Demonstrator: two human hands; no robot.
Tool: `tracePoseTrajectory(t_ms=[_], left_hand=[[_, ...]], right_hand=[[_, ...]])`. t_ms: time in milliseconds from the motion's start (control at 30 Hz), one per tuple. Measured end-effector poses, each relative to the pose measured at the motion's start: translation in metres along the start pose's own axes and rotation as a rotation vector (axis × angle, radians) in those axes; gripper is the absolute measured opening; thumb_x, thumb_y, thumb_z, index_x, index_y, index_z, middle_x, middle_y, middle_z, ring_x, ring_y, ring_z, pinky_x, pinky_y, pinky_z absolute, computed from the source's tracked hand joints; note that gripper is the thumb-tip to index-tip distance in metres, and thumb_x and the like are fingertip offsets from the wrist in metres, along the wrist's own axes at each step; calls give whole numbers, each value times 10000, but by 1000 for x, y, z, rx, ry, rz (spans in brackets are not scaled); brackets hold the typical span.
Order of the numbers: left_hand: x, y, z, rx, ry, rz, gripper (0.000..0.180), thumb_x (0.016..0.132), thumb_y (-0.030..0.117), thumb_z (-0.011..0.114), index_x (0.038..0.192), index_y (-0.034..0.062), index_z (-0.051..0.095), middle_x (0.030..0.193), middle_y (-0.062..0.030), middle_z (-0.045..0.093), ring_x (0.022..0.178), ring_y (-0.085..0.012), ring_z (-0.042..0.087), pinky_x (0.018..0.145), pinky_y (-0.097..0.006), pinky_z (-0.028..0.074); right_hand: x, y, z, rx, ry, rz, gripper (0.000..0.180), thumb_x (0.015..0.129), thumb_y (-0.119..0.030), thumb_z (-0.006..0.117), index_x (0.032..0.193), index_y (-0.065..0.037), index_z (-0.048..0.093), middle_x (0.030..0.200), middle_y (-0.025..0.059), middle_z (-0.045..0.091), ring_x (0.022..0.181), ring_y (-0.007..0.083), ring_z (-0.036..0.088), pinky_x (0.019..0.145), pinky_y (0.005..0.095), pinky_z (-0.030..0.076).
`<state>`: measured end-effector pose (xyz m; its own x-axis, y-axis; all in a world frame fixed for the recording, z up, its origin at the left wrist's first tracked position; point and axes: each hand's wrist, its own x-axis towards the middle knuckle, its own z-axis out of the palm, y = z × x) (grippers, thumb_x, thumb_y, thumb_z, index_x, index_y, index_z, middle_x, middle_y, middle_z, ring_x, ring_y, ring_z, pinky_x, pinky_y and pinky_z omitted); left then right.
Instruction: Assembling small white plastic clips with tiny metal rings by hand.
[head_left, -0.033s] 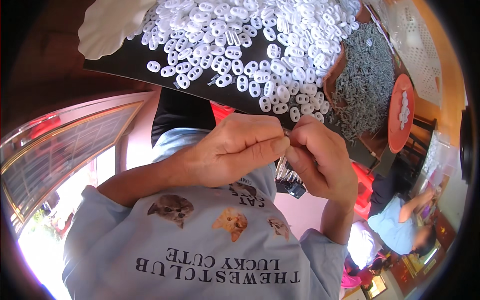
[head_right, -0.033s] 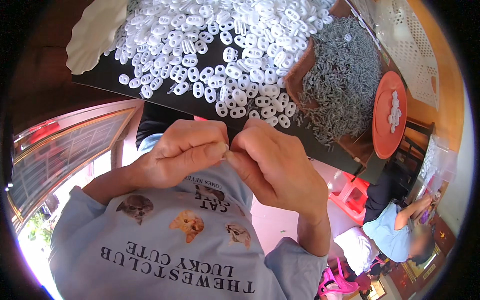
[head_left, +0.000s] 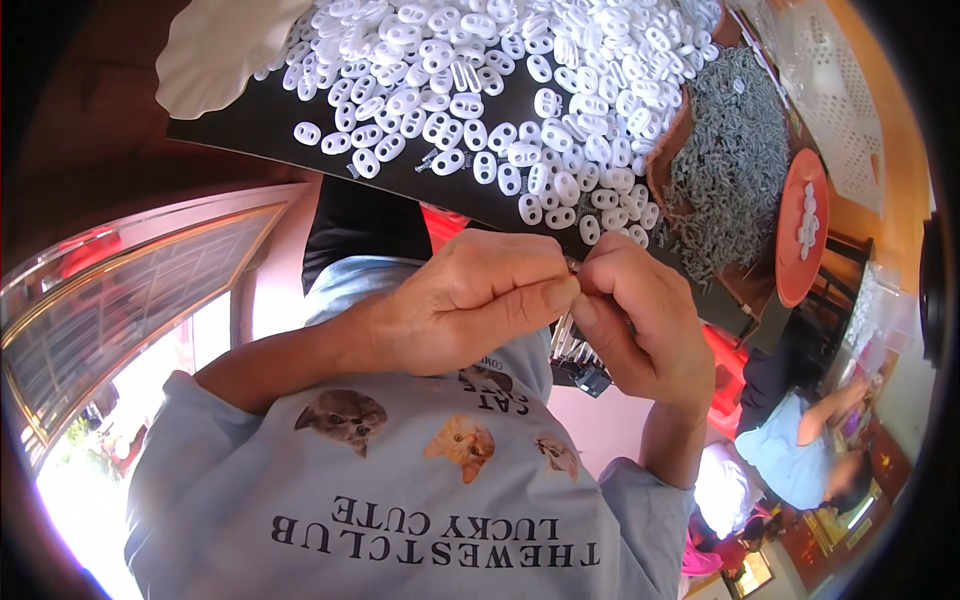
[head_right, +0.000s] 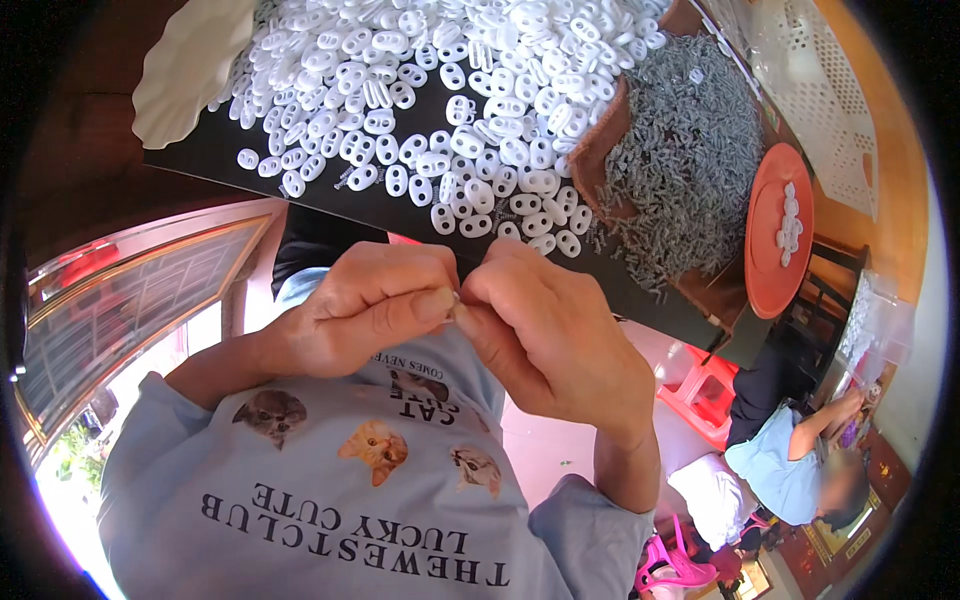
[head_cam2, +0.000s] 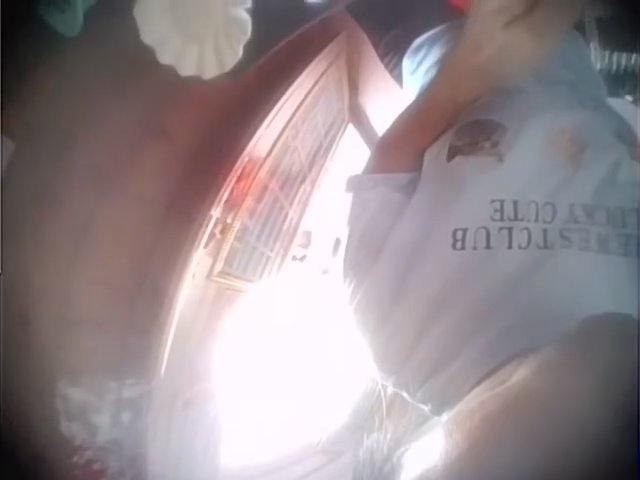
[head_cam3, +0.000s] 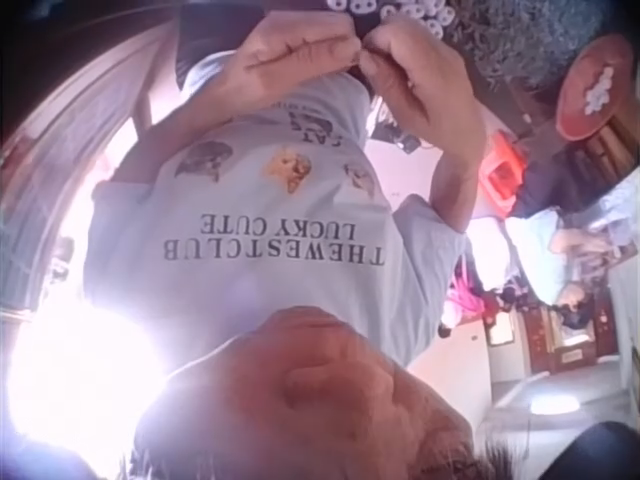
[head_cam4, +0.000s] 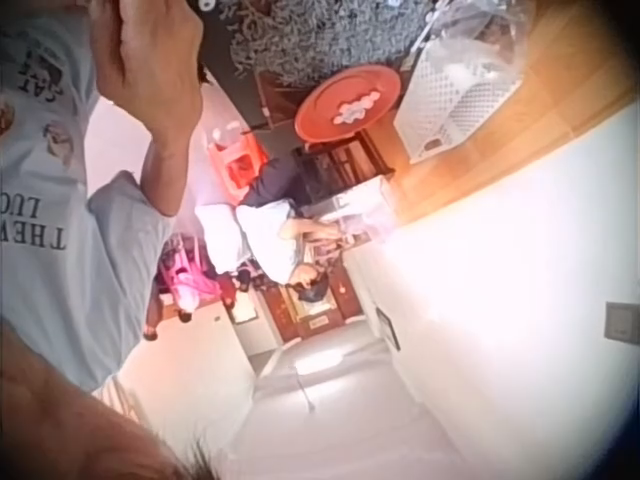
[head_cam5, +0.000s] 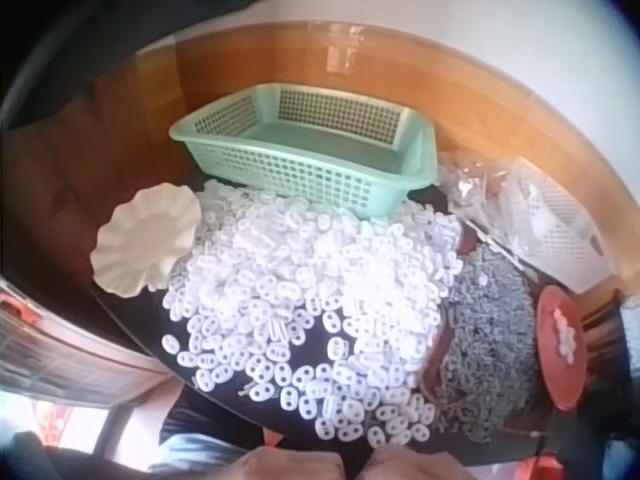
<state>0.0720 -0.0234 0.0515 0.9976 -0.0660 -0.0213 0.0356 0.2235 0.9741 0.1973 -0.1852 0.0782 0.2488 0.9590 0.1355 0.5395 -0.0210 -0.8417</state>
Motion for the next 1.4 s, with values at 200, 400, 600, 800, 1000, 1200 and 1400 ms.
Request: tracePoseTrajectory(t_ms=[200,400,600,800,1000,1200,1400], left_hand=[[4,-10,-5,353,46,205,185,987,111,481,869,-30,504,759,-90,469,654,-215,452,601,-319,378],[8,-9,-5,284,47,232,107,965,60,510,928,-33,547,787,-100,511,675,-215,496,612,-306,406],[3,1,-7,29,16,-22,128,969,87,538,915,-26,563,762,-37,524,687,-81,481,614,-248,393],[1,-5,-8,46,44,-35,129,967,81,537,888,-19,556,729,-12,510,675,-53,452,590,-227,367],[-1,-4,-7,48,58,-51,129,964,69,536,866,-15,543,709,-2,480,657,-51,420,580,-227,357],[-2,-3,-6,4,79,-103,121,966,54,522,874,-21,542,729,11,490,678,-37,422,588,-216,358],[-6,-6,-6,-100,115,-98,107,962,44,525,883,-21,555,743,9,504,681,-31,429,599,-206,361]], right_hand=[[2,3,6,1,69,5,151,801,30,622,845,-25,489,685,91,432,558,253,448,477,350,353],[4,1,-3,42,40,58,132,802,46,608,853,-31,514,690,90,441,568,239,453,493,332,357],[-2,16,-51,-331,342,375,62,917,-40,556,967,-8,570,806,99,549,672,201,531,615,287,424],[3,60,-78,-1036,179,392,178,936,-173,575,979,-1,555,894,160,583,786,323,592,678,408,456],[-1,75,-86,-741,295,314,125,919,-110,593,933,8,555,827,142,574,726,292,566,658,349,447],[-4,72,-88,-623,406,300,113,921,-93,607,917,14,571,775,90,589,696,156,540,646,296,440],[-6,66,-94,-591,431,393,152,918,-130,635,859,-2,580,648,8,478,618,72,413,548,249,357]])
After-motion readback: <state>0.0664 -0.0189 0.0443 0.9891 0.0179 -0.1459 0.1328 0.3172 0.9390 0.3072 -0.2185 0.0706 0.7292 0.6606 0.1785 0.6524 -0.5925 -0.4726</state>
